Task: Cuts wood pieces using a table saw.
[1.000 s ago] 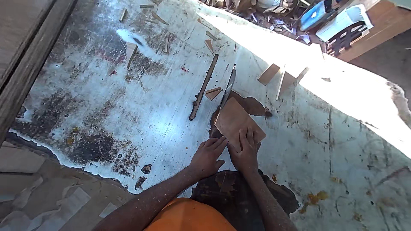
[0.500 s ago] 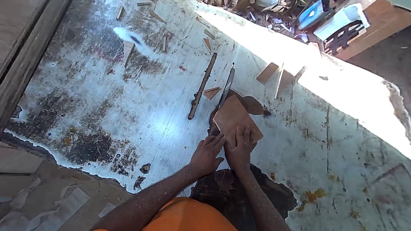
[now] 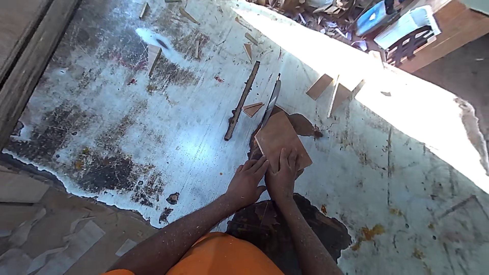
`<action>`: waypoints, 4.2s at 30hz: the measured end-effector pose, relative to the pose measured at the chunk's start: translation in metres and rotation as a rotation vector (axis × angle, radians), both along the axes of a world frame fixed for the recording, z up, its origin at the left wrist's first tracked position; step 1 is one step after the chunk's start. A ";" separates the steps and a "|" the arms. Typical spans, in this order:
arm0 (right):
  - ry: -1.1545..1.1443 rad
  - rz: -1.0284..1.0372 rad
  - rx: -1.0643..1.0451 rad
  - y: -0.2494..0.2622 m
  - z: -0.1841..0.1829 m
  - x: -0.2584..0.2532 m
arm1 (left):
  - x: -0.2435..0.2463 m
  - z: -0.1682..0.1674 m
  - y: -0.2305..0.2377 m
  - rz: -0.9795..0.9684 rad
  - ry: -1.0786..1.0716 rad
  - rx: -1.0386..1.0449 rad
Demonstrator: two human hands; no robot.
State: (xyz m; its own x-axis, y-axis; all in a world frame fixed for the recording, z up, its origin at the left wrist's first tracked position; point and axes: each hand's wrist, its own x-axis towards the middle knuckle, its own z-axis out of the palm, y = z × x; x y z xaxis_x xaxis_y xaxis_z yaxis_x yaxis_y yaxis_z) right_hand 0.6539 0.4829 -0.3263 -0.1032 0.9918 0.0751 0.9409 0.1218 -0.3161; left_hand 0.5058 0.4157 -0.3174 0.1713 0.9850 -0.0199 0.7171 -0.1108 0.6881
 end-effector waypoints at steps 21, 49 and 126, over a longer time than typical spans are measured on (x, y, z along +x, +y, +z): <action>0.051 0.055 0.040 -0.003 -0.002 0.014 | 0.000 0.000 -0.006 -0.025 -0.006 -0.005; -0.018 -0.083 -0.002 0.013 -0.001 -0.018 | -0.006 0.006 0.018 -0.014 -0.001 -0.042; -0.126 -0.182 -0.114 -0.005 0.006 -0.064 | -0.035 -0.001 0.019 -0.075 -0.037 0.052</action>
State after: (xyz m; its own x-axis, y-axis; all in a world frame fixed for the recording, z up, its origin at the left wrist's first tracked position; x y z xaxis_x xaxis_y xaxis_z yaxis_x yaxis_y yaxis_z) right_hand 0.5894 0.4782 -0.3202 0.0769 0.9962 -0.0409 0.9769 -0.0835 -0.1965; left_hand 0.4712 0.4351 -0.3183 0.2447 0.9688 0.0386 0.6797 -0.1998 0.7057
